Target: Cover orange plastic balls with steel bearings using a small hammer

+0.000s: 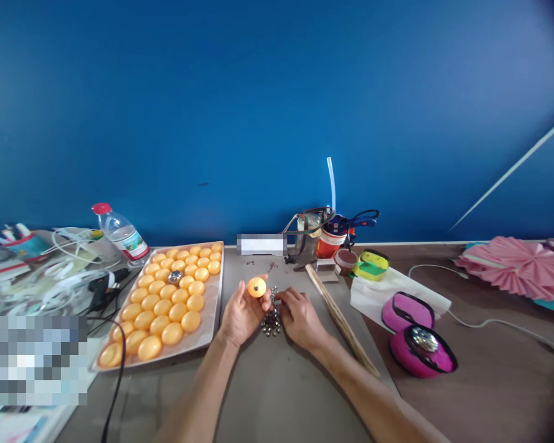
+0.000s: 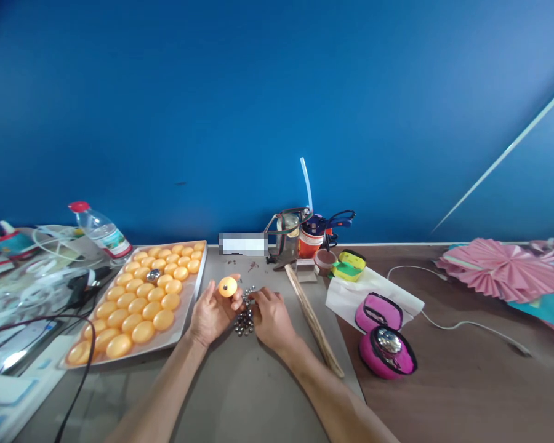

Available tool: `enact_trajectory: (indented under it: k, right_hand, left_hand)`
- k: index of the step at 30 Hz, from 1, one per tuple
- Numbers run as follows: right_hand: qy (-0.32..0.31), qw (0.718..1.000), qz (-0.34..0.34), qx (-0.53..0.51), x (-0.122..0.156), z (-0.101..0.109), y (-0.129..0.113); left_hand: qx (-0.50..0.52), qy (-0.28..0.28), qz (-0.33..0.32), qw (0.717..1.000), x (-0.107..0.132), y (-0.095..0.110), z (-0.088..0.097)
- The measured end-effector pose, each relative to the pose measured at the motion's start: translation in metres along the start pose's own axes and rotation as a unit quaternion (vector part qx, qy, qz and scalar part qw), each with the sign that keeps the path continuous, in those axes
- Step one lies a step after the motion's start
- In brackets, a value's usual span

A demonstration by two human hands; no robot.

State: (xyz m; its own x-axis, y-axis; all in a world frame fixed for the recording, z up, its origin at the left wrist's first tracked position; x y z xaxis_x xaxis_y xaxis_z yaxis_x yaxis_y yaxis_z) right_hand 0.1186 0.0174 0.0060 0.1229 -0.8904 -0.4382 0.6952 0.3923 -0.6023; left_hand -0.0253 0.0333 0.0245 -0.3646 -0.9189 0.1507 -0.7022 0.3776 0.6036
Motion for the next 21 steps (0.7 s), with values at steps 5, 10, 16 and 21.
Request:
enact_trajectory:
  k: [5,10,16,21]
  right_hand:
    - [0.003,0.997,0.0,0.078,0.002,0.0,0.002]
    - [-0.025,0.983,-0.024,0.179,0.004,0.001,0.005]
    - [-0.053,0.983,-0.03,0.171,0.005,-0.003,0.008]
    - [-0.045,0.99,-0.03,0.133,0.005,-0.007,0.011]
  left_hand:
    - [-0.019,-0.014,-0.025,0.999,0.0,-0.002,0.0]
    - [-0.038,-0.023,-0.051,0.998,-0.002,-0.003,0.002]
    - [-0.048,0.001,-0.04,0.998,-0.005,-0.003,0.004]
    - [-0.044,0.008,-0.043,0.998,-0.007,-0.005,0.007]
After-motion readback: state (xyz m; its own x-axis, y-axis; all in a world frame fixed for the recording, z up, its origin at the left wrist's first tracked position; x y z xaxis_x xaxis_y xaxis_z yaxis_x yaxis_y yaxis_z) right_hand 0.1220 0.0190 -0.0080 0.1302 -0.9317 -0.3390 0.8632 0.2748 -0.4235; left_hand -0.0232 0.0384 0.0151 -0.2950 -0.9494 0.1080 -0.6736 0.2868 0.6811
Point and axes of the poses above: each hand's wrist, its own x-axis away from the middle knuckle, its own z-axis out of the back of the hand, y = z × x, the point moved 2 cm from there along -x, towards the middle knuckle, and after that the axes turned 7 degrees about y, right-handed, at the moved point
